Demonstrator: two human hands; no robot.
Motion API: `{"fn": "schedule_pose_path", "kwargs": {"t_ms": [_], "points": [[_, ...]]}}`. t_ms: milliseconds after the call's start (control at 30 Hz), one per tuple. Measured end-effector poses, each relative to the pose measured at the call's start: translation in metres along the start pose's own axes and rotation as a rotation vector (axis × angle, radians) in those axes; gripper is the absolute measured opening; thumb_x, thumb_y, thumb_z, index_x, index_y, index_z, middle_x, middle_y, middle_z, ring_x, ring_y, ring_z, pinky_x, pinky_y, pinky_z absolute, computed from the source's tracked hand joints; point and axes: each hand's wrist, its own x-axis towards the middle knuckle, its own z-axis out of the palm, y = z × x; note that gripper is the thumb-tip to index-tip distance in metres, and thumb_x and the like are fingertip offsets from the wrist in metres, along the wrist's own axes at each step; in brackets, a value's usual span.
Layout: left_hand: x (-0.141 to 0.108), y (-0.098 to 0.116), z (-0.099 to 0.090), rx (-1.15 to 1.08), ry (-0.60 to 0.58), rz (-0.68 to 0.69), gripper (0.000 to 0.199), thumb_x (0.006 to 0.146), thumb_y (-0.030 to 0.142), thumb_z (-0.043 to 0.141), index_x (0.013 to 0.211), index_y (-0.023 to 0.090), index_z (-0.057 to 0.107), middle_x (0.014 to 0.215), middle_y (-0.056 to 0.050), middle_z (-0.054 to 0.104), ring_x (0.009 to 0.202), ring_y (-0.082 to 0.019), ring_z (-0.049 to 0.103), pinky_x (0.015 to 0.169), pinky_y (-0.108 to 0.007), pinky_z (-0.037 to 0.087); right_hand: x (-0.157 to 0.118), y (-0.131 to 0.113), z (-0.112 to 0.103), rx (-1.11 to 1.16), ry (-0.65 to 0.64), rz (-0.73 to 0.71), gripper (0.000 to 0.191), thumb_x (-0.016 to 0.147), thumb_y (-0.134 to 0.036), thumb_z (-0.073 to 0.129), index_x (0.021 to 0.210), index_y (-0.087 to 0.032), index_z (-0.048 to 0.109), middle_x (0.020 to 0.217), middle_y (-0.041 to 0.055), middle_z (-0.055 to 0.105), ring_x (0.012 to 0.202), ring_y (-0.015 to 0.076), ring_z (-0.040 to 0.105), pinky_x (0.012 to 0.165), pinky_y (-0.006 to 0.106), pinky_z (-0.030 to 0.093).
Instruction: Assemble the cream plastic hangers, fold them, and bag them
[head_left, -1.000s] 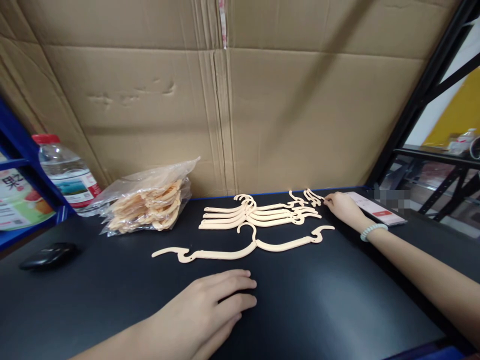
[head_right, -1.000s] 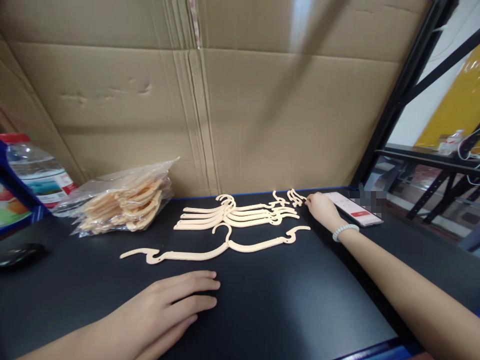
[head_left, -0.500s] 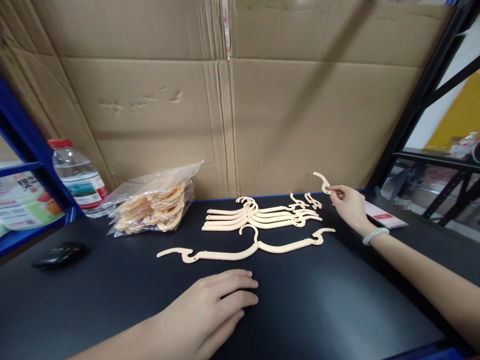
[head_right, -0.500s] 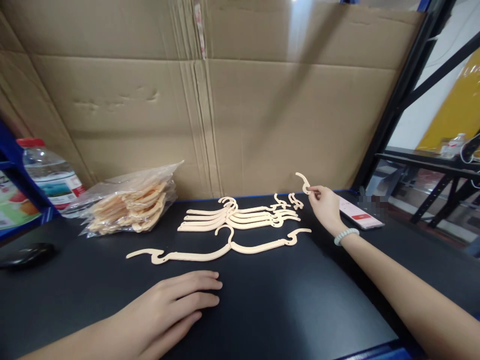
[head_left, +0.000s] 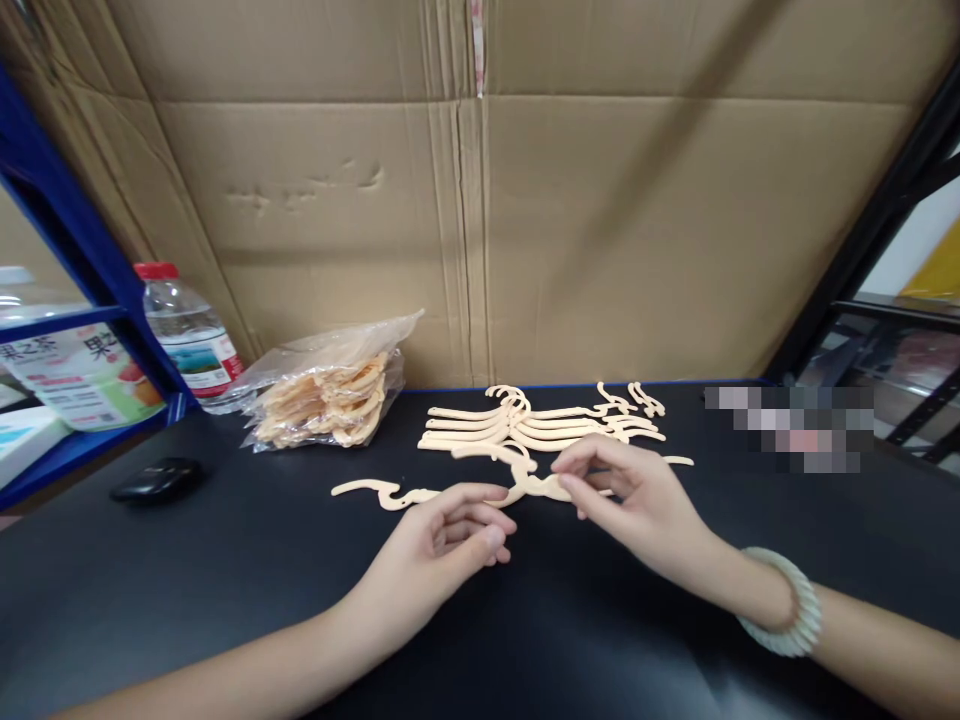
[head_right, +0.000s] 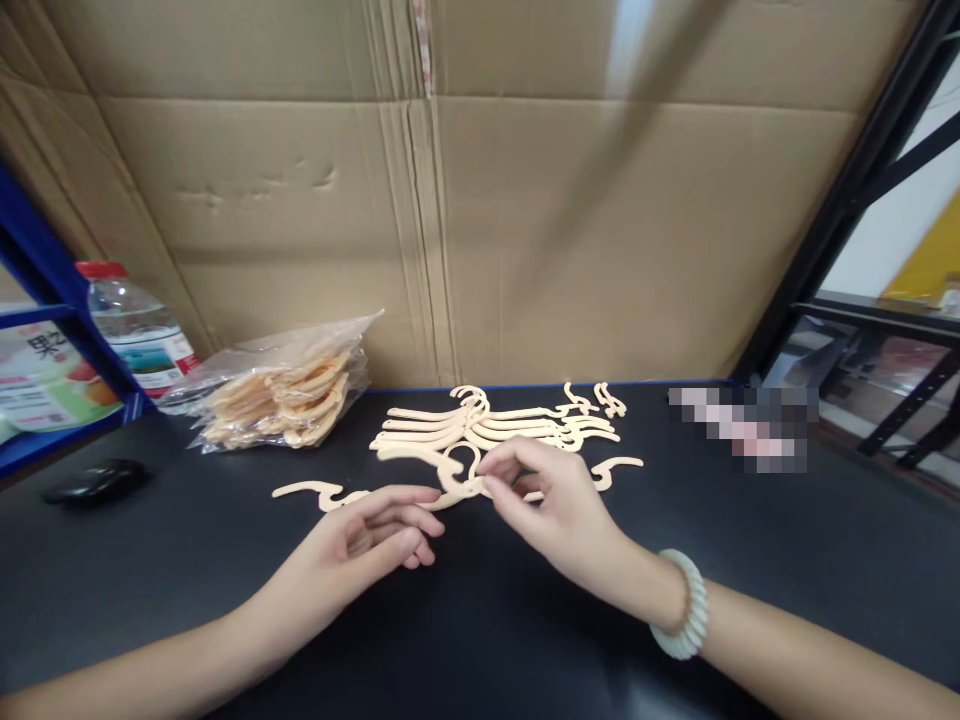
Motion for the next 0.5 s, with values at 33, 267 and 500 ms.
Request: {"fn": "schedule_pose_path", "kwargs": {"t_ms": [33, 267, 500], "points": [[0.001, 0.001, 0.000, -0.013, 0.011, 0.000, 0.037, 0.079, 0.037, 0.069, 0.108, 0.015, 0.061, 0.093, -0.007, 0.068, 0.078, -0.018, 0.066, 0.078, -0.034, 0.055, -0.003, -0.001, 0.003, 0.010, -0.037, 0.001, 0.006, 0.086, -0.025, 0.060, 0.089, -0.021, 0.064, 0.080, 0.0030, 0.063, 0.068, 0.0139, 0.062, 0.054, 0.023, 0.054], [0.000, 0.001, 0.004, 0.040, 0.056, -0.011, 0.024, 0.075, 0.037, 0.072, 0.079, 0.013, 0.066, 0.074, -0.003, 0.064, 0.069, -0.016, 0.061, 0.068, -0.028, 0.051, -0.008, -0.002, 0.019, 0.167, -0.213, 0.059, 0.005, 0.085, -0.025, 0.062, 0.086, -0.020, 0.063, 0.076, 0.0003, 0.064, 0.065, 0.0119, 0.061, 0.055, 0.022, 0.056], [0.000, 0.000, 0.001, 0.006, 0.106, 0.023, 0.030, 0.081, 0.044, 0.067, 0.077, 0.016, 0.057, 0.073, -0.002, 0.064, 0.066, -0.014, 0.060, 0.064, -0.026, 0.047, 0.000, 0.014, 0.001, -0.131, -0.156, -0.104, 0.010, 0.090, -0.028, 0.058, 0.092, -0.021, 0.065, 0.082, 0.0022, 0.069, 0.071, 0.0144, 0.064, 0.066, 0.028, 0.054]]}}
